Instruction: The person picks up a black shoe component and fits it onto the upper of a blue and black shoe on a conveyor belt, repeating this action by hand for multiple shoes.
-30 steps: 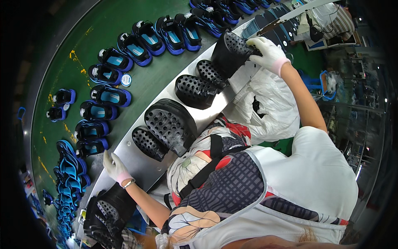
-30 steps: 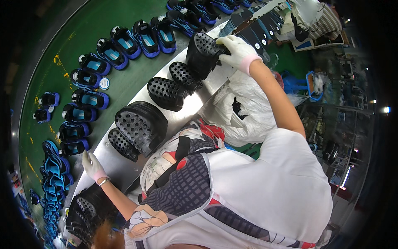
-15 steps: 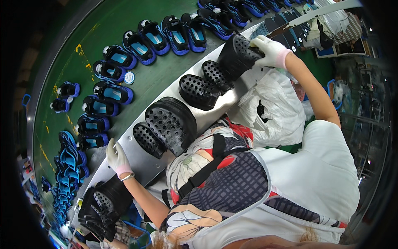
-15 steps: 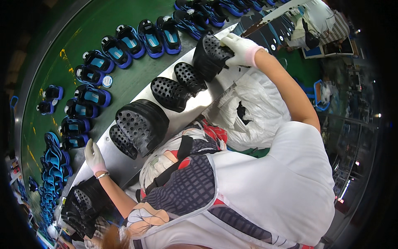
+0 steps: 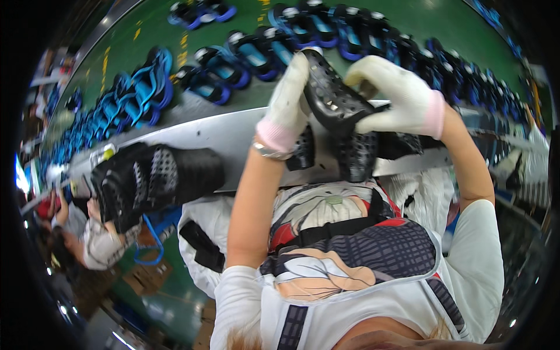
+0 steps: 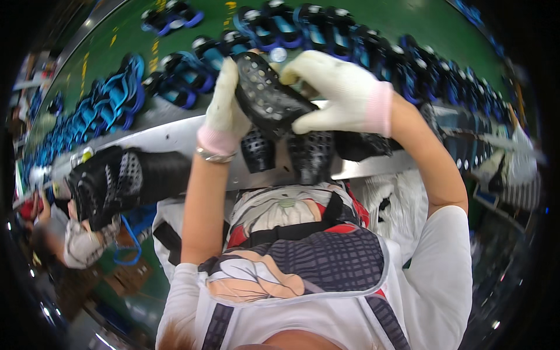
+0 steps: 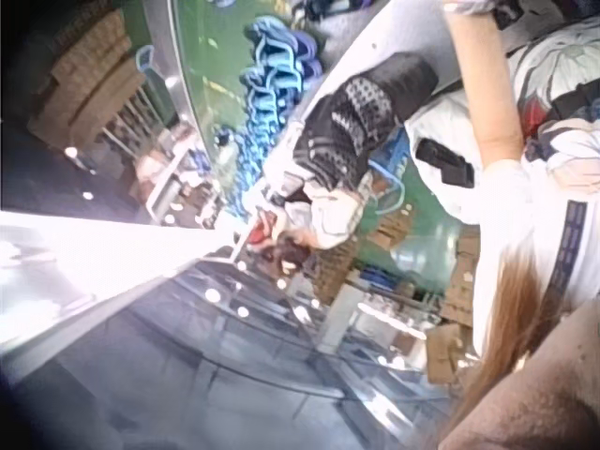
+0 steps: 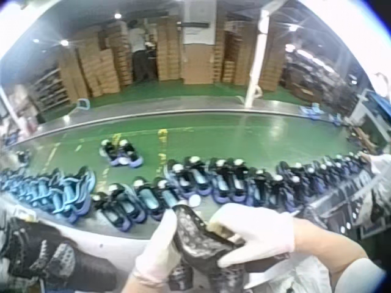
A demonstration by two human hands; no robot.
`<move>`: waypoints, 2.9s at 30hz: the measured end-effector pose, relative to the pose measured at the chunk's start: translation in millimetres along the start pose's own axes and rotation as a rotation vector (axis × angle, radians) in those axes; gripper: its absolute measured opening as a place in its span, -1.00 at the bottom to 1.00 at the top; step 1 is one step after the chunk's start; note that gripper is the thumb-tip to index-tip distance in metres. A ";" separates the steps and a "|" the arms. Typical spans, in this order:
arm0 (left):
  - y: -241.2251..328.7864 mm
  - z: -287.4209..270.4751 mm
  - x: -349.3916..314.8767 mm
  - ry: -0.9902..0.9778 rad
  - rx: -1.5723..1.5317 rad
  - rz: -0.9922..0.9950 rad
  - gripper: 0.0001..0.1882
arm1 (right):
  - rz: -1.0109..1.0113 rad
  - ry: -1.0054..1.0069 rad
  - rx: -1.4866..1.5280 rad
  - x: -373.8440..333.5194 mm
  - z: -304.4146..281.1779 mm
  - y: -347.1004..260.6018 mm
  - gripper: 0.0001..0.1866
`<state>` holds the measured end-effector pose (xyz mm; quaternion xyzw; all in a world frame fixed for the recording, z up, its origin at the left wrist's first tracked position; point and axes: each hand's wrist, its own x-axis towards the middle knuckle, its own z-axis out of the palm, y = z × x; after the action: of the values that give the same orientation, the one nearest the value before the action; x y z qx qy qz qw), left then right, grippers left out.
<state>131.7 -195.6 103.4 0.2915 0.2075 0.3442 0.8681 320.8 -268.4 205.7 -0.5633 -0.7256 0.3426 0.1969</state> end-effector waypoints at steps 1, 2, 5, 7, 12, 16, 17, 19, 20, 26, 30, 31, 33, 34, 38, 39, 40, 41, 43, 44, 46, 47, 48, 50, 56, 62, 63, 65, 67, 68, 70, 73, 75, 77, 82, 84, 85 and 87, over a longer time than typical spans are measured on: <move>10.5 -4.9 -5.8 0.099 -0.144 -0.015 -0.44 | 0.026 -0.045 -0.011 24.3 14.9 -6.7 -0.42; 21.6 -11.2 -10.8 0.192 -0.289 -0.030 -0.43 | 0.055 -0.086 -0.022 47.1 29.7 -10.6 -0.42; 24.5 -75.1 -22.1 0.528 -0.191 0.132 -0.45 | 0.062 -0.120 0.005 98.9 82.7 -14.5 -0.48; 24.6 -96.8 -24.2 0.648 -0.198 0.219 -0.51 | 0.172 -0.224 -0.013 126.2 100.8 -19.7 -0.48; 35.4 -147.0 -19.6 0.793 0.035 0.382 -0.54 | 0.358 -0.302 0.137 168.1 143.2 -30.7 -0.56; 43.3 -186.7 -7.7 0.960 0.193 0.383 -0.51 | 0.292 -0.307 -0.138 203.5 165.8 -33.4 -0.54; 40.6 -196.3 -11.2 1.036 0.363 0.392 -0.53 | 0.235 -0.312 -0.244 213.8 170.7 -32.1 -0.52; 36.7 -200.8 -20.0 1.161 0.712 0.387 -0.56 | 0.222 -0.367 -0.414 236.2 171.9 -31.9 -0.50; 29.0 -204.5 -23.7 1.174 0.715 0.366 -0.64 | 0.211 -0.392 -0.463 247.6 174.1 -25.0 -0.50; 7.9 -205.1 -36.7 1.101 1.107 0.546 -0.79 | 0.164 -0.560 -0.719 311.3 180.5 -48.3 -0.54; 9.7 -214.5 -27.3 1.037 1.257 0.503 -0.79 | 0.153 -0.532 -0.777 332.4 214.4 -54.8 -0.64; 9.4 -219.9 -25.0 1.046 1.304 0.541 -0.78 | 0.156 -0.478 -0.766 332.1 220.4 -55.1 -0.64; 8.8 -225.8 -24.1 1.050 1.270 0.547 -0.76 | 0.150 -0.504 -0.774 333.1 222.5 -53.6 -0.63; 9.3 -227.7 -24.4 1.043 1.260 0.543 -0.77 | 0.149 -0.518 -0.777 333.1 221.5 -52.7 -0.63; 14.5 -232.5 -24.5 1.032 1.253 0.535 -0.81 | 0.261 -0.634 -0.601 342.5 175.3 -47.3 -0.47; 15.9 -232.4 -23.7 1.037 1.247 0.539 -0.81 | 0.247 -0.650 -0.614 342.2 169.3 -43.7 -0.44; 16.0 -232.8 -23.0 1.041 1.242 0.543 -0.81 | 0.233 -0.666 -0.626 342.9 166.7 -41.1 -0.41; 12.5 -236.3 -22.8 1.055 1.284 0.529 -0.80 | 0.260 -0.702 -0.657 346.7 170.0 -39.2 -0.43; 14.5 -236.4 -23.5 1.050 1.254 0.541 -0.80 | 0.203 -0.661 -0.715 352.7 181.4 -47.0 -0.47; 15.7 -237.6 -24.1 1.052 1.241 0.546 -0.80 | 0.171 -0.642 -0.743 356.9 190.9 -51.7 -0.49; 19.1 -237.5 -22.4 1.030 1.217 0.558 -0.80 | 0.112 -0.579 -0.849 359.7 208.9 -56.5 -0.60; 19.9 -235.6 -21.5 1.025 1.219 0.547 -0.79 | 0.122 -0.574 -0.867 360.7 219.1 -50.5 -0.70; 17.8 -237.6 -21.5 1.028 1.226 0.524 -0.79 | 0.125 -0.579 -0.876 360.9 235.5 -38.6 -0.75; 15.0 -239.9 -23.8 1.051 1.247 0.519 -0.76 | 0.087 -0.439 -0.899 353.2 254.9 -32.7 -0.74; 19.3 -234.4 -19.0 1.051 1.366 0.437 -0.70 | 0.125 -0.457 -0.826 367.3 262.7 -27.9 -0.75; 28.1 -251.5 7.4 1.008 1.417 -0.226 -0.77 | -0.112 -0.648 -1.051 378.1 249.4 -67.5 -0.73; 31.9 -256.4 14.1 1.082 1.395 -0.257 -0.75 | -0.090 -0.571 -1.002 379.7 256.2 -65.9 -0.72; 33.9 -261.9 16.7 1.090 1.358 -0.283 -0.75 | -0.129 -0.574 -1.029 386.2 261.6 -60.7 -0.71; 34.3 -262.4 16.8 1.065 1.335 -0.313 -0.75 | -0.193 -0.628 -1.093 387.0 264.4 -57.9 -0.69; 33.7 -262.4 15.3 1.030 1.396 -0.314 -0.76 | -0.179 -0.569 -1.069 389.6 269.5 -50.8 -0.67; 40.8 -258.3 15.5 0.955 1.520 -0.304 -0.77 | -0.149 -0.441 -1.027 399.4 273.4 -40.7 -0.63; 45.2 -250.8 16.0 0.931 1.612 -0.343 -0.83 | -0.242 -0.480 -1.140 400.0 270.1 -36.2 -0.63; 49.8 -247.3 20.2 0.912 1.613 -0.397 -0.82 | -0.165 -0.442 -1.114 405.0 274.8 -36.4 -0.71; 38.5 -277.7 18.4 0.946 1.538 -0.324 -0.75 | -0.257 -0.560 -1.132 404.3 270.7 -54.8 -0.75; 50.7 -297.8 27.2 0.336 2.268 -0.293 -0.68 | -0.131 -0.462 -0.787 390.3 237.1 -34.0 -0.76; 62.5 -301.0 45.9 0.608 1.846 -0.579 -0.65 | -0.096 -0.472 -0.725 351.5 181.4 -31.0 -0.76; 59.1 -266.0 44.9 0.754 1.685 -0.439 -0.64 | -0.023 -0.473 -0.687 315.5 141.1 -14.5 -0.73; 68.2 -332.2 21.2 0.695 1.761 -0.317 -0.50 | 0.021 -0.342 -0.572 246.2 68.4 -17.2 -0.64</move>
<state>-72.7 -19.3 -102.8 0.6893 0.6746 0.0105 0.2639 192.3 -55.0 146.4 -0.5374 -0.8091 0.2169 -0.0975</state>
